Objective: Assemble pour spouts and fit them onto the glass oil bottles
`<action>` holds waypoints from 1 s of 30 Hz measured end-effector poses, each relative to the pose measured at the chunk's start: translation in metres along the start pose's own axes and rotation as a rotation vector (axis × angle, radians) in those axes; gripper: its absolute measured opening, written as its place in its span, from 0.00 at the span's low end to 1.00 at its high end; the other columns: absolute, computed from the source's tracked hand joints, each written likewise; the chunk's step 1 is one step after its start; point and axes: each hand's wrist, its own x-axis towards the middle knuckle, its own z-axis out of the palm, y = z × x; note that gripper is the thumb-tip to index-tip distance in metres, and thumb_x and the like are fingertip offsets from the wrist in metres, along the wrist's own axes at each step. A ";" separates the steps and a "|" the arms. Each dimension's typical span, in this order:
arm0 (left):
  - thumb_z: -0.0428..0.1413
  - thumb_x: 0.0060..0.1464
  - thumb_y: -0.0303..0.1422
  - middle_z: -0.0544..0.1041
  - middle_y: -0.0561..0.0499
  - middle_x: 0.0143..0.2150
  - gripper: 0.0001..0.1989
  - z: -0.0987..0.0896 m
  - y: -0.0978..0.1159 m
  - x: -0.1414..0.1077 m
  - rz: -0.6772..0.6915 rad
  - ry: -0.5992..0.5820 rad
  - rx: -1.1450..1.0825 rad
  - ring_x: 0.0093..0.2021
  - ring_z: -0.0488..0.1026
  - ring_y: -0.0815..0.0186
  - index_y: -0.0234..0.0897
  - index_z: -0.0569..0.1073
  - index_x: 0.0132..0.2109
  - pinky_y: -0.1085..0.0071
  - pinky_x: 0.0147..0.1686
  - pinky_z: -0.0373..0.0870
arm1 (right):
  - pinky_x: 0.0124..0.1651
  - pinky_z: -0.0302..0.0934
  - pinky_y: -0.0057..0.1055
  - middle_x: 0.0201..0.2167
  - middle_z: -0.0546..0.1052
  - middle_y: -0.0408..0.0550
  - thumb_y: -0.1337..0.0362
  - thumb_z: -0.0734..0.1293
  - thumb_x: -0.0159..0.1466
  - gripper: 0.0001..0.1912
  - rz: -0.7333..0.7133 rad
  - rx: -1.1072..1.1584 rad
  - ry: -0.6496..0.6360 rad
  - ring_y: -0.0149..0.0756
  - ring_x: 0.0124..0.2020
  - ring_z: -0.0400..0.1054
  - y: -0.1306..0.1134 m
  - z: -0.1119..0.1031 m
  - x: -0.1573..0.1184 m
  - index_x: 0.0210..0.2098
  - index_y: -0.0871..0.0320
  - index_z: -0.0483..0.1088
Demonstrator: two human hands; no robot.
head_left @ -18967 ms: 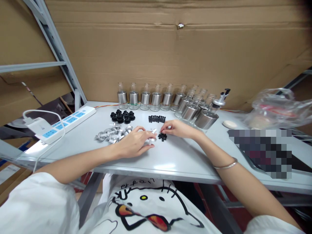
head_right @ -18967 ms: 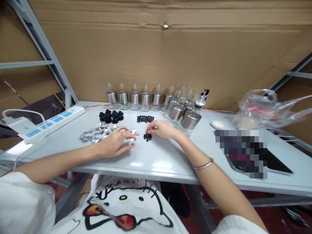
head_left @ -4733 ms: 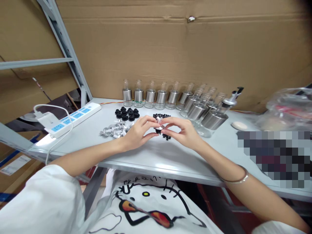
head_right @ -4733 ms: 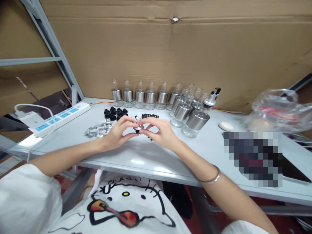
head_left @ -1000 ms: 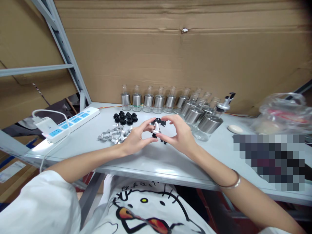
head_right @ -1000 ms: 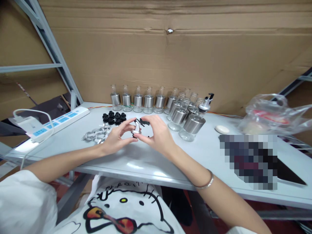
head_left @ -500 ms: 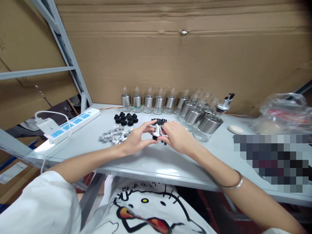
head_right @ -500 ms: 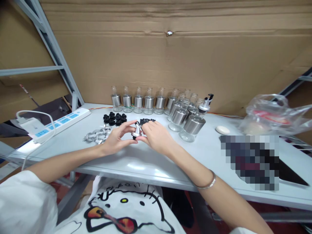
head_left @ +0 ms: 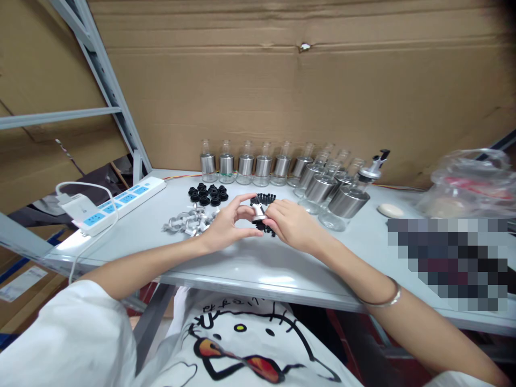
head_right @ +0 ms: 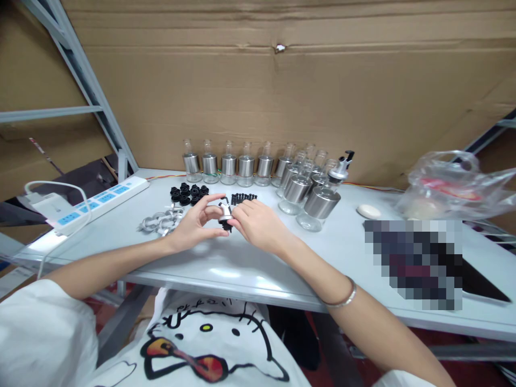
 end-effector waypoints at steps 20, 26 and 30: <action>0.66 0.43 0.28 0.75 0.49 0.41 0.31 -0.007 -0.004 0.002 0.097 0.052 0.032 0.42 0.73 0.65 0.38 0.64 0.55 0.64 0.51 0.67 | 0.33 0.57 0.31 0.25 0.74 0.47 0.47 0.57 0.67 0.21 0.196 0.144 0.099 0.35 0.25 0.67 0.000 -0.002 -0.001 0.30 0.58 0.63; 0.66 0.43 0.31 0.75 0.51 0.35 0.28 -0.008 0.005 0.004 0.103 0.068 0.056 0.39 0.73 0.67 0.37 0.67 0.52 0.67 0.46 0.67 | 0.31 0.63 0.30 0.29 0.75 0.48 0.53 0.61 0.66 0.14 0.248 0.298 0.188 0.35 0.28 0.70 -0.007 -0.005 -0.002 0.41 0.58 0.64; 0.64 0.46 0.39 0.73 0.54 0.28 0.15 -0.012 0.012 0.007 0.097 0.065 0.214 0.30 0.69 0.69 0.34 0.74 0.38 0.72 0.36 0.66 | 0.32 0.66 0.29 0.32 0.76 0.47 0.54 0.62 0.66 0.20 0.229 0.435 0.038 0.34 0.29 0.71 -0.010 -0.004 -0.003 0.52 0.57 0.61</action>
